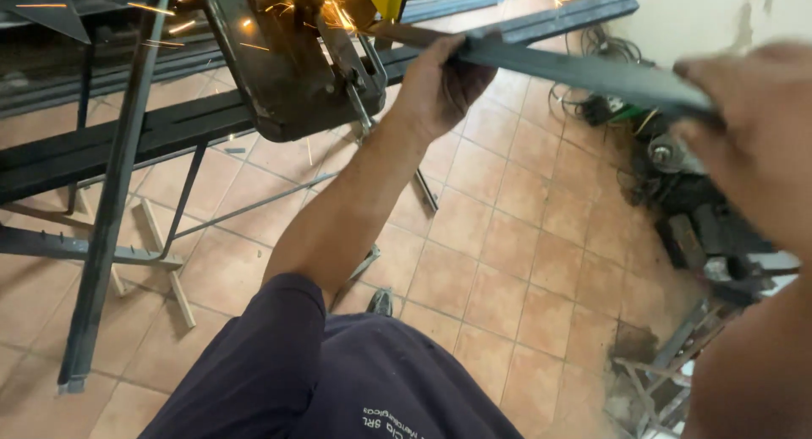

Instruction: Cutting metal bars into smaller sections using a chop saw on a workbench

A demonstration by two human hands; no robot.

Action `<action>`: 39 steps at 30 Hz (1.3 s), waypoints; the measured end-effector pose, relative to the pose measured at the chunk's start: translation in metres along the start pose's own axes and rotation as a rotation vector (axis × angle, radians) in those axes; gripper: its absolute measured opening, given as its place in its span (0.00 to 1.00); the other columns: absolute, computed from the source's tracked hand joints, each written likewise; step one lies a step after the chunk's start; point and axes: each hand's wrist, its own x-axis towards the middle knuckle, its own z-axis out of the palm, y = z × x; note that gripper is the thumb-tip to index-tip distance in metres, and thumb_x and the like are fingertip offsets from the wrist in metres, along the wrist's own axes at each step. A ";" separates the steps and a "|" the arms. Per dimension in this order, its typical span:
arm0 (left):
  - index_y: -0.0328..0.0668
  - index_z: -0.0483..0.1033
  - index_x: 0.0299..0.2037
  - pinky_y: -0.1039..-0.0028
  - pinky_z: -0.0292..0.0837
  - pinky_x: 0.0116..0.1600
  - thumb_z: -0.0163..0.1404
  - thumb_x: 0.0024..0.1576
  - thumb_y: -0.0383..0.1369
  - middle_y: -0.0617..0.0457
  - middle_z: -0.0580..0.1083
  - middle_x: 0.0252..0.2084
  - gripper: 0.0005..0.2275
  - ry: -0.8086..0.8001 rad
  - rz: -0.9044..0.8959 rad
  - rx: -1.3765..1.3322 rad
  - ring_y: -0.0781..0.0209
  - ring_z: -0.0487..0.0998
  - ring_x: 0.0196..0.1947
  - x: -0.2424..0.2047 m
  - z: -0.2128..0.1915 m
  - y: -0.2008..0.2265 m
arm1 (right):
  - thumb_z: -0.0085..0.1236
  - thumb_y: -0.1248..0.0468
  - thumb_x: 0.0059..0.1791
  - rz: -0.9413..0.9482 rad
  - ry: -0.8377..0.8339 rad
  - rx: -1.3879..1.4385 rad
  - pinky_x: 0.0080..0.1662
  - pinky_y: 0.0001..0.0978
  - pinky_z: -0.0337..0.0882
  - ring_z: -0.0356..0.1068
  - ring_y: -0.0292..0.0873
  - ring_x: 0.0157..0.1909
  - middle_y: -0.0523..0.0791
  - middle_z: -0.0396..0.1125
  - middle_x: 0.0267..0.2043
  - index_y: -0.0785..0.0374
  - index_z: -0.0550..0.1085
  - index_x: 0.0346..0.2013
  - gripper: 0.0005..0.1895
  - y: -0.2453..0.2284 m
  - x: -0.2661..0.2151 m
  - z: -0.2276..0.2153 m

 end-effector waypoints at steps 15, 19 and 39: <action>0.33 0.74 0.48 0.59 0.76 0.66 0.44 0.67 0.31 0.40 0.77 0.57 0.09 -0.407 -0.483 0.883 0.45 0.78 0.62 -0.173 -0.048 -0.100 | 0.64 0.62 0.45 0.818 -0.281 1.472 0.50 0.31 0.70 0.76 0.38 0.44 0.43 0.81 0.41 0.56 0.85 0.45 0.15 -0.184 -0.370 0.460; 0.40 0.72 0.48 0.56 0.78 0.61 0.43 0.68 0.27 0.41 0.78 0.54 0.05 -0.463 -0.480 0.808 0.45 0.78 0.60 -0.177 -0.078 -0.114 | 0.69 0.60 0.43 0.883 -0.330 1.431 0.44 0.27 0.74 0.76 0.33 0.37 0.40 0.80 0.32 0.60 0.84 0.30 0.07 -0.238 -0.291 0.351; 0.33 0.74 0.40 0.51 0.84 0.43 0.41 0.63 0.55 0.35 0.80 0.36 0.26 0.044 -0.215 0.752 0.40 0.85 0.35 -0.152 -0.133 -0.143 | 0.60 0.51 0.48 0.966 -0.657 1.504 0.35 0.33 0.66 0.69 0.38 0.26 0.41 0.67 0.20 0.53 0.75 0.30 0.11 -0.274 -0.235 0.356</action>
